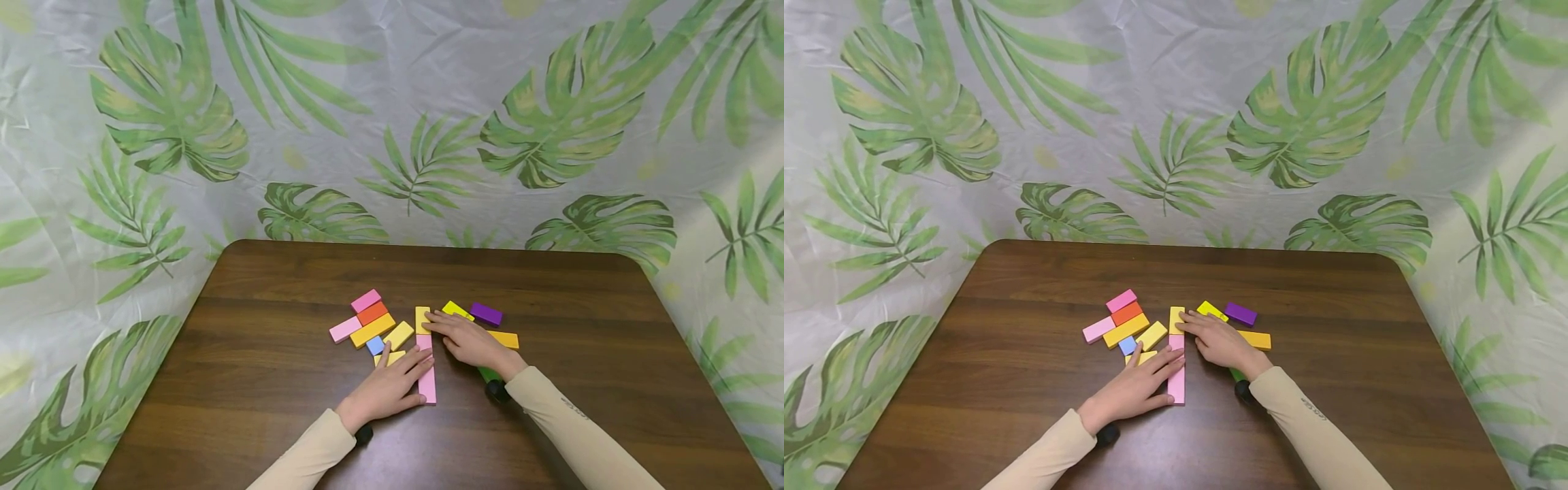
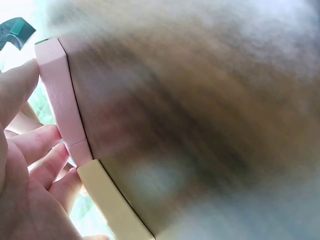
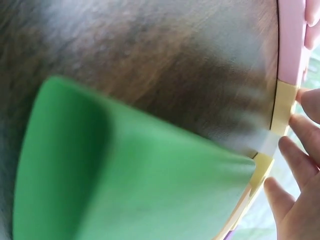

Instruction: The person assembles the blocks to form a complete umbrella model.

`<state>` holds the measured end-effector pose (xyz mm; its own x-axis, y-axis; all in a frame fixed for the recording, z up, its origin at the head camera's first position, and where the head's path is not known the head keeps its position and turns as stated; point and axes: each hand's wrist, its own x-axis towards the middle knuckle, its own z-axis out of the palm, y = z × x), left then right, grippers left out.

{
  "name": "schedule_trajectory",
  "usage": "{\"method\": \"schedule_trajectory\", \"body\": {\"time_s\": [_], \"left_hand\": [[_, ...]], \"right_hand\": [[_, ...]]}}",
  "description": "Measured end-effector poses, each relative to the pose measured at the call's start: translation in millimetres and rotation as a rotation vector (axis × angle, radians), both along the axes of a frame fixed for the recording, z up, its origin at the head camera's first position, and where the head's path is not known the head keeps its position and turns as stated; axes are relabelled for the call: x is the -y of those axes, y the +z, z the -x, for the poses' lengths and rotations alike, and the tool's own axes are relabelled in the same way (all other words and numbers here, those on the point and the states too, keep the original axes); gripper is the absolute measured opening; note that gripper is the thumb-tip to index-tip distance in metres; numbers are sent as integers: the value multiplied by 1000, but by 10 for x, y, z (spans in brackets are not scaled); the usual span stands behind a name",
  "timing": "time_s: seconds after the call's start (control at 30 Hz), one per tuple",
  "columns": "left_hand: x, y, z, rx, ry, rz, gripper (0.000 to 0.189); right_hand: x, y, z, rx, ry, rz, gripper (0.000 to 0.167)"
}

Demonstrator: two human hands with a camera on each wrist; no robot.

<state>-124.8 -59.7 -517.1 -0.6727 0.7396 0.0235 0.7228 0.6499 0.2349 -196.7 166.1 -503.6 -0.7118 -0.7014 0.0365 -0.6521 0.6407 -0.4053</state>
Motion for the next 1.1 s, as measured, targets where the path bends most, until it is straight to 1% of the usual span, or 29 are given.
{"method": "schedule_trajectory", "body": {"time_s": [0.2,0.4,0.67,0.83,0.97,1.1], "left_hand": [[2,-13,3,10,7,2,66],[-1,-13,4,4,10,3,66],[1,-15,1,7,10,-7,66],[3,-6,5,0,12,-24,64],[-5,9,31,-20,22,-26,64],[-30,40,101,-30,37,-7,69]], "right_hand": [[13,9,-3,5,-6,-3,42],[5,20,-13,13,-8,-2,43],[-11,3,2,-18,9,23,43],[-58,12,16,-36,-7,45,46],[-122,27,23,-43,-32,61,47],[-196,29,31,-55,-57,54,46]]}}
